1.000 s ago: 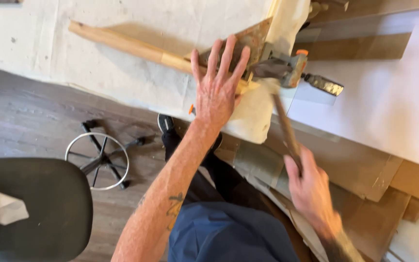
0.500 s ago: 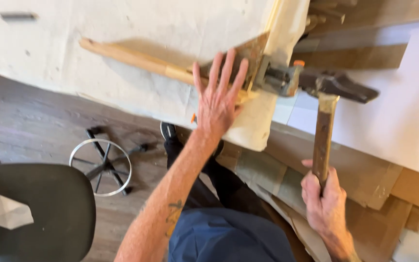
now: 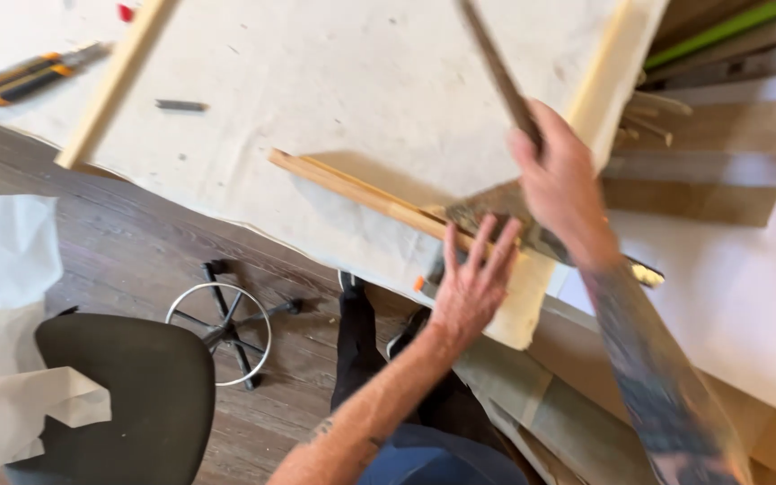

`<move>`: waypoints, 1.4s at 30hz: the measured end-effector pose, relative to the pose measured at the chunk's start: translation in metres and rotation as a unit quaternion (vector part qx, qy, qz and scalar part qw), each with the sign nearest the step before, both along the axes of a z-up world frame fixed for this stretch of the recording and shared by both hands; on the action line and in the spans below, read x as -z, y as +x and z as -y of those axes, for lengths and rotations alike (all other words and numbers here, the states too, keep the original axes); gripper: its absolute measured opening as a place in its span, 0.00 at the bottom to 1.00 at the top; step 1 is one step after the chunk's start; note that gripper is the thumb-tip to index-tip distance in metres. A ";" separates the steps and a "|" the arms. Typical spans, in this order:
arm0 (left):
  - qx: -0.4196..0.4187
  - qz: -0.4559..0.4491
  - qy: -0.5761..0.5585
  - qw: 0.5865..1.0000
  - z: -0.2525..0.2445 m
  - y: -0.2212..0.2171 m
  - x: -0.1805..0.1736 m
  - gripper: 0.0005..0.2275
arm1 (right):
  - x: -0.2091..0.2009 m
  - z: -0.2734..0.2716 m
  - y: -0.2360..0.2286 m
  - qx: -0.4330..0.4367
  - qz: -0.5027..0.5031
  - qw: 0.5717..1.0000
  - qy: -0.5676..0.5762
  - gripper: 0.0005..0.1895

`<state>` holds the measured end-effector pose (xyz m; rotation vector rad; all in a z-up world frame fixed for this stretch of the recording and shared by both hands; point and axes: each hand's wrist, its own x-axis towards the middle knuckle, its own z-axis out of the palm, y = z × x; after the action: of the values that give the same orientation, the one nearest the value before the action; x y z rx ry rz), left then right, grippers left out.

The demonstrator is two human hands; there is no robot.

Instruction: The person applies wood glue to mitered ends of thin wooden strips, aligns them at right angles using a speed square, and secures the joints with clamps. They then hammer nails into the joints for reinforcement and repeat the process to assemble a rectangular frame.

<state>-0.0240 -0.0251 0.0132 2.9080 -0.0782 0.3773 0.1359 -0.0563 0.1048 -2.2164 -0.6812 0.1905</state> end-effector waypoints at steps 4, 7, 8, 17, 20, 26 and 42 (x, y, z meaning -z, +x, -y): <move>-0.019 0.067 -0.065 0.995 0.007 0.003 0.012 0.16 | 0.104 -0.090 0.047 0.014 0.008 0.999 -0.051 0.22; -0.017 0.103 -0.100 0.990 0.010 0.001 0.015 0.14 | 0.142 -0.134 0.049 0.027 0.013 0.998 -0.050 0.23; -0.021 0.103 -0.111 0.988 0.005 0.000 0.004 0.15 | 0.158 -0.149 0.052 0.030 0.012 0.999 -0.020 0.23; -0.024 0.049 -0.219 0.974 0.035 -0.038 -0.005 0.15 | 0.283 -0.363 0.051 0.158 -0.034 0.981 0.103 0.27; -0.001 0.038 -0.223 0.974 0.069 -0.049 0.037 0.15 | 0.274 -0.389 0.041 0.185 -0.039 0.978 0.088 0.31; 0.046 0.027 -0.222 0.974 0.031 -0.027 0.064 0.16 | 0.099 -0.256 0.040 -0.096 -0.195 0.975 0.049 0.24; -0.348 -0.370 -0.417 0.754 -0.004 -0.087 0.022 0.18 | 0.093 0.195 0.047 -0.090 -0.514 0.801 -0.292 0.20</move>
<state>-0.1107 -0.0211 -0.0086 1.8663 1.0249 -0.5452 0.1824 -0.2516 0.0119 -2.1148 -0.1920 1.7517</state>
